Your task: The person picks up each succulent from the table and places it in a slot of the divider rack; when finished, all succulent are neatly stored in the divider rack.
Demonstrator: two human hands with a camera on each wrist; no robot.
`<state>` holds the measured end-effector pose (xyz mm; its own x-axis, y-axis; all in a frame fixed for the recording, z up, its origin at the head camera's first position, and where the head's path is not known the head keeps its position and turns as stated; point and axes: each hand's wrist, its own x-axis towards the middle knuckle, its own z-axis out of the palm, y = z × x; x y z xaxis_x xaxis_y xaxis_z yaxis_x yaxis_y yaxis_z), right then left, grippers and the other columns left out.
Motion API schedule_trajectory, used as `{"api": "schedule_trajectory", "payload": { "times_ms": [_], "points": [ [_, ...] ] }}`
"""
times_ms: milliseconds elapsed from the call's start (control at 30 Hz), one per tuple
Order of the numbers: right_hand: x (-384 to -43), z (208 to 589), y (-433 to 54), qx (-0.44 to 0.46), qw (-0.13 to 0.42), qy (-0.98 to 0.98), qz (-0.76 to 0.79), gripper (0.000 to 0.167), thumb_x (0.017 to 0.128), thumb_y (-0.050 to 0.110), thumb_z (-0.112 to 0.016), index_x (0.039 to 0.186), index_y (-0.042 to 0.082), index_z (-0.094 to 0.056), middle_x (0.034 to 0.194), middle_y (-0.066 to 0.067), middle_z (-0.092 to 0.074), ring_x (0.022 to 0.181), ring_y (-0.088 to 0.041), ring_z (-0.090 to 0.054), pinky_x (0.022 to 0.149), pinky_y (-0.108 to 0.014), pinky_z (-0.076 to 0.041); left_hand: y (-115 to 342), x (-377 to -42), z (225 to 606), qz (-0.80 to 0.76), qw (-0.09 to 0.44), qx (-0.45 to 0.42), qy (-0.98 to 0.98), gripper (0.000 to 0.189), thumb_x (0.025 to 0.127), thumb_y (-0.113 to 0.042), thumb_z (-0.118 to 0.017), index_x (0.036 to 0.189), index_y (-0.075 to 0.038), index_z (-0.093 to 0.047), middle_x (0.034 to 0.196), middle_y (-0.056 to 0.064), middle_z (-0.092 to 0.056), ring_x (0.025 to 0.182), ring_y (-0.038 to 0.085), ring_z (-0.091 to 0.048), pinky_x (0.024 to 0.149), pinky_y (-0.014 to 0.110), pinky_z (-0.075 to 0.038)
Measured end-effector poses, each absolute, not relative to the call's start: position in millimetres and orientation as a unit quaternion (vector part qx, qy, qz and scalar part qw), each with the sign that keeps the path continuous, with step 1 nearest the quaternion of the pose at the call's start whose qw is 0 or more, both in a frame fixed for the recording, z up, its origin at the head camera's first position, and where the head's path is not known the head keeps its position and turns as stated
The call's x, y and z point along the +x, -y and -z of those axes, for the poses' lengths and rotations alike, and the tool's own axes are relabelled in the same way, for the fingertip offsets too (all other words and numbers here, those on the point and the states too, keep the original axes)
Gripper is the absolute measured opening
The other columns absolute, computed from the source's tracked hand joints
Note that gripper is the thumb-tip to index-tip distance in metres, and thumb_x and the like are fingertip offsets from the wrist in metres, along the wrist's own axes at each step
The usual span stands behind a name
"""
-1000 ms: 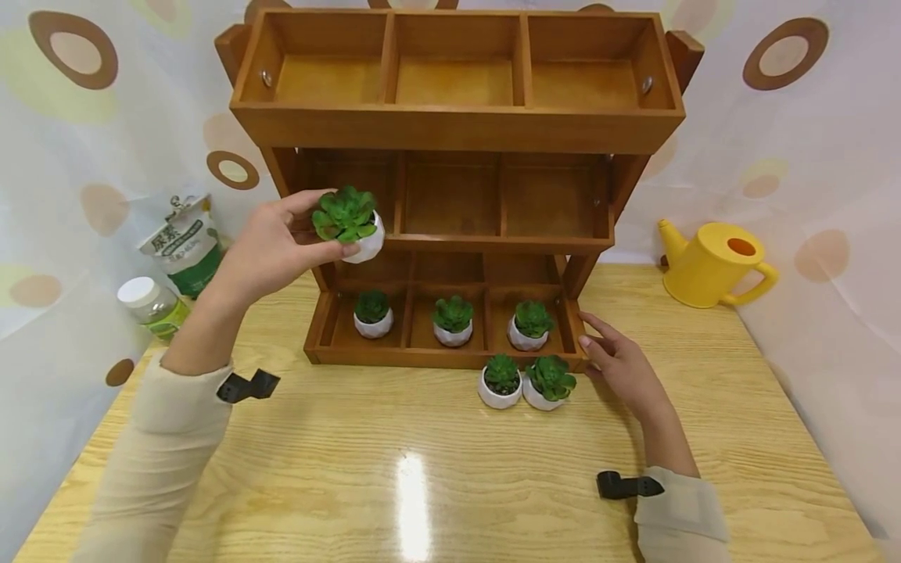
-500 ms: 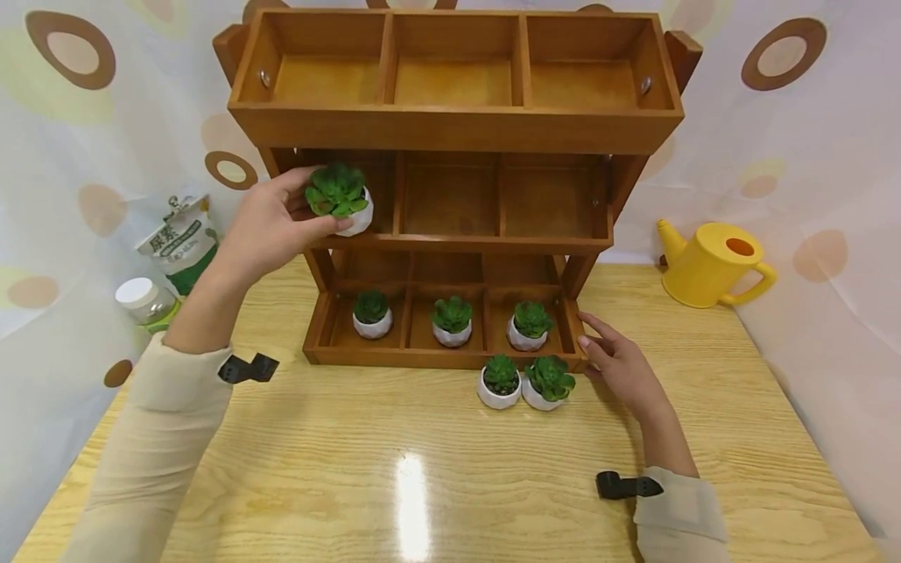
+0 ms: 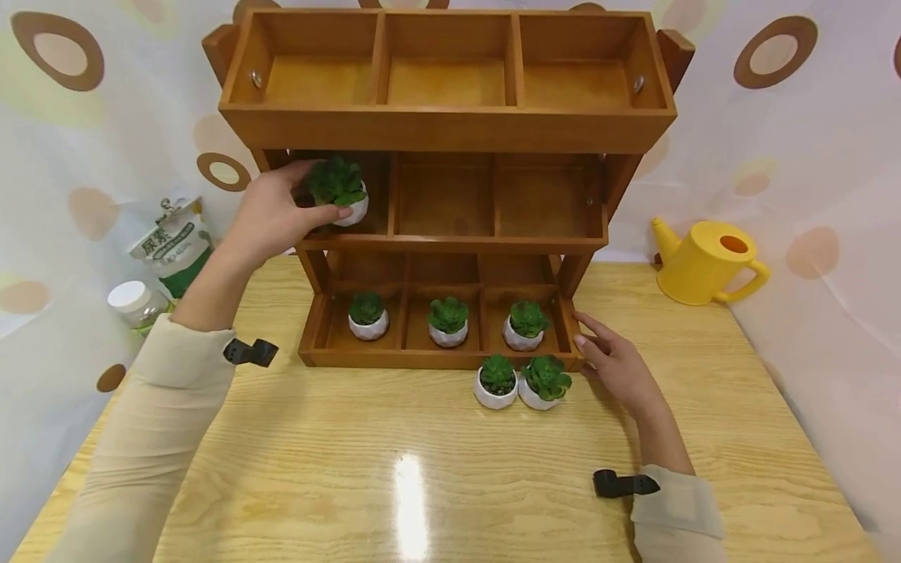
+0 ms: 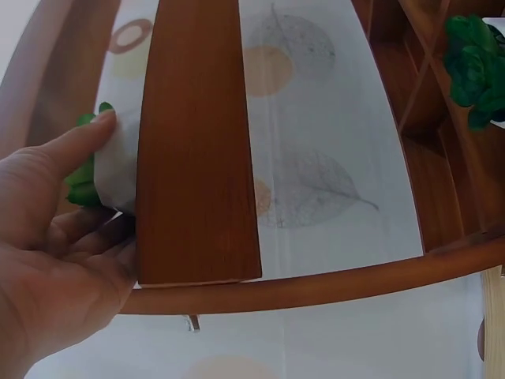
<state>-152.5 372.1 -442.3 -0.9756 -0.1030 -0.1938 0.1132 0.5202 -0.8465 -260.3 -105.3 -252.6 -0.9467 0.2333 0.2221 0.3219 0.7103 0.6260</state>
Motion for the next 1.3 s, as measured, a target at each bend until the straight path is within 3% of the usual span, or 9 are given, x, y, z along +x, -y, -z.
{"api": "schedule_trajectory", "payload": {
  "times_ms": [167,367,633,767,833,1100,1167,1300],
  "points": [
    [-152,440,-373,0.005,0.111,-0.862,0.494,0.059,0.108,0.043,-0.043,0.163,0.032,-0.022,0.16,-0.024,-0.036,0.105,0.007,-0.061,0.093,-0.031,-0.058,99,-264,253,0.335,0.057,-0.152,0.928,0.07,0.089,-0.041,-0.075,0.149,-0.013,-0.051,0.143,0.012,-0.06,0.131,0.032,-0.056,0.111,0.049,-0.044],
    [-153,439,-372,0.008,0.111,-0.866,0.487,0.059,0.108,0.044,-0.043,0.162,0.033,-0.023,0.162,-0.023,-0.033,0.113,0.0,-0.061,0.093,-0.034,-0.058,93,-265,255,0.324,0.04,-0.133,0.936,0.079,0.091,-0.045,-0.073,0.156,-0.014,-0.041,0.153,0.012,-0.051,0.138,0.033,-0.051,0.114,0.049,-0.041],
    [-154,440,-371,0.015,0.112,-0.866,0.488,0.059,0.108,0.042,-0.043,0.163,0.033,-0.022,0.162,-0.023,-0.034,0.116,-0.001,-0.06,0.094,-0.036,-0.058,91,-259,253,0.313,0.022,-0.141,0.939,0.076,0.09,-0.037,-0.075,0.154,-0.012,-0.042,0.148,0.015,-0.055,0.134,0.036,-0.053,0.112,0.052,-0.043],
    [-154,442,-372,0.015,0.114,-0.865,0.489,0.058,0.109,0.039,-0.041,0.163,0.032,-0.02,0.162,-0.023,-0.033,0.122,-0.011,-0.06,0.095,-0.038,-0.057,93,-255,255,0.317,0.026,-0.143,0.937,0.073,0.089,-0.033,-0.076,0.15,-0.009,-0.046,0.143,0.016,-0.057,0.129,0.035,-0.056,0.108,0.051,-0.046],
    [-155,442,-372,0.014,0.115,-0.866,0.486,0.058,0.11,0.039,-0.041,0.163,0.032,-0.02,0.162,-0.024,-0.032,0.12,-0.009,-0.061,0.096,-0.039,-0.057,95,-253,256,0.319,0.025,-0.142,0.937,0.072,0.088,-0.032,-0.076,0.149,-0.008,-0.047,0.143,0.016,-0.057,0.128,0.035,-0.056,0.107,0.051,-0.047],
    [-153,433,-366,-0.004,0.108,-0.882,0.458,0.057,0.111,0.036,-0.039,0.164,0.027,-0.02,0.161,-0.027,-0.033,0.135,-0.044,-0.052,0.092,-0.041,-0.058,103,-239,255,0.364,0.038,-0.154,0.918,0.074,0.089,-0.034,-0.078,0.152,-0.012,-0.045,0.152,0.01,-0.052,0.136,0.031,-0.052,0.111,0.048,-0.045],
    [-153,431,-366,-0.008,0.109,-0.884,0.455,0.057,0.111,0.035,-0.04,0.163,0.026,-0.021,0.161,-0.027,-0.033,0.131,-0.04,-0.057,0.09,-0.04,-0.059,106,-225,257,0.396,0.053,-0.16,0.903,0.076,0.089,-0.034,-0.079,0.153,-0.014,-0.044,0.154,0.008,-0.05,0.139,0.028,-0.05,0.112,0.046,-0.046],
    [-152,429,-369,-0.013,0.112,-0.878,0.465,0.057,0.11,0.032,-0.043,0.163,0.022,-0.023,0.159,-0.028,-0.036,0.115,-0.01,-0.065,0.088,-0.037,-0.06,106,-190,267,0.445,0.099,-0.178,0.872,0.076,0.087,-0.03,-0.082,0.153,-0.013,-0.046,0.153,0.007,-0.051,0.139,0.025,-0.05,0.11,0.042,-0.048]
  ]
}}
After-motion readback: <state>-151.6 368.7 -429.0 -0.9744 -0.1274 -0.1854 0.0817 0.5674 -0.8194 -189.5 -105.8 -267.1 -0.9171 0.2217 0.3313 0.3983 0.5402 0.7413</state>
